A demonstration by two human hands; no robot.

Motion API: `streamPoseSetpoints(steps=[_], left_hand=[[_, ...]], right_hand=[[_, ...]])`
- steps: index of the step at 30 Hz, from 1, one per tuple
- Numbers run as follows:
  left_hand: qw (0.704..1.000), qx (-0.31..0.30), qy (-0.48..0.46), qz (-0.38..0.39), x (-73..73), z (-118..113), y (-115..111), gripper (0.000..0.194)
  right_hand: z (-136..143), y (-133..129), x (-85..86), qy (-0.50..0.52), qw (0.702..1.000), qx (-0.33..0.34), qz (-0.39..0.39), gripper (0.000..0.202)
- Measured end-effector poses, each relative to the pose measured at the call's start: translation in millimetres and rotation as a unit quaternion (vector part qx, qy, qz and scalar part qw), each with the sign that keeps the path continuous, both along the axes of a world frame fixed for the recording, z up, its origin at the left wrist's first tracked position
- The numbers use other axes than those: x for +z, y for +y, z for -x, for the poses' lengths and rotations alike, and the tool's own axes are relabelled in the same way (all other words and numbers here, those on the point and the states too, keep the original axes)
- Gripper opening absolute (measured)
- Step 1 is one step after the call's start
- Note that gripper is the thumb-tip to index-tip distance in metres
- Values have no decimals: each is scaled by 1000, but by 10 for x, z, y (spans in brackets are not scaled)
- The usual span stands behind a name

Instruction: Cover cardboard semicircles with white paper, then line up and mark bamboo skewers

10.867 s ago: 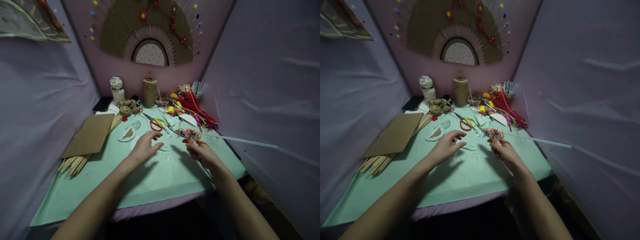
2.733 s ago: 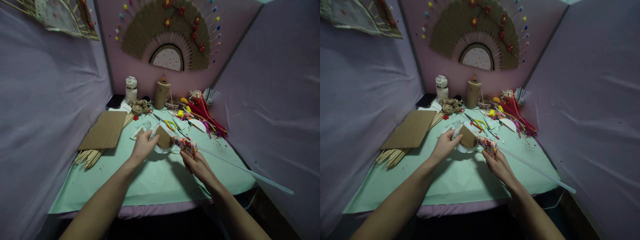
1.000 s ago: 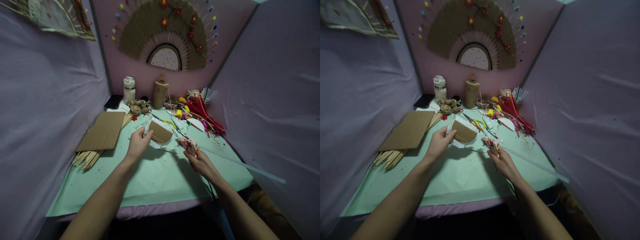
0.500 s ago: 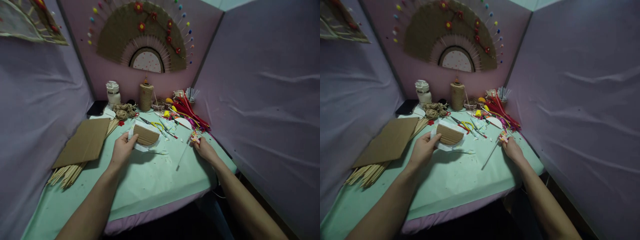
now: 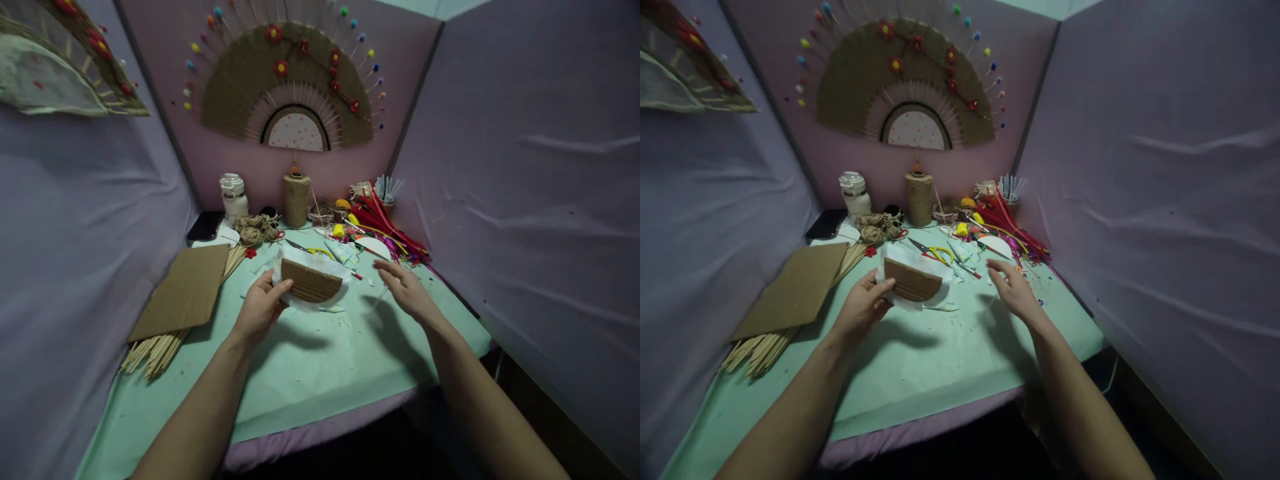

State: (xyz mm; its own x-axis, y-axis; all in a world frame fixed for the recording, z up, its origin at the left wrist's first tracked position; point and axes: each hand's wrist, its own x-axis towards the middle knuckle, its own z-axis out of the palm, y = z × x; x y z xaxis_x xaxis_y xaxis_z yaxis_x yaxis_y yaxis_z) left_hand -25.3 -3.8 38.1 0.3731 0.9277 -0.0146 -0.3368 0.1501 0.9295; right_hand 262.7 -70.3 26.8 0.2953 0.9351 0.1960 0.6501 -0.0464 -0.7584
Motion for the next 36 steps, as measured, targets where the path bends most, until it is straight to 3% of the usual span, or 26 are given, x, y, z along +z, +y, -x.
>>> streamPoseSetpoints(steps=[2,4,8,11,17,25,31,36], left_hand=[[999,-46,-19,-9,2,1,-43,44],[996,-88,-17,-20,-28,3,-65,43],[989,-135,41,-46,-126,12,-46,37],[983,-141,80,-80,-162,16,-22,34],[976,-115,119,-140,-101,-22,-45,31],[978,-88,124,-143,-92,-71,-73,32],[976,-67,149,-146,-126,-103,-104,35],[977,-69,133,-149,-112,-101,-78,34]], right_hand=[[268,126,81,185,975,120,11,47],[531,274,143,292,935,189,67,50],[864,485,267,337,891,271,141,59],[924,480,375,307,888,314,134,57],[927,310,513,150,935,318,48,49],[950,311,415,-32,952,290,-94,35],[948,305,321,-110,948,274,-121,32],[881,287,387,-80,949,291,-93,27]])
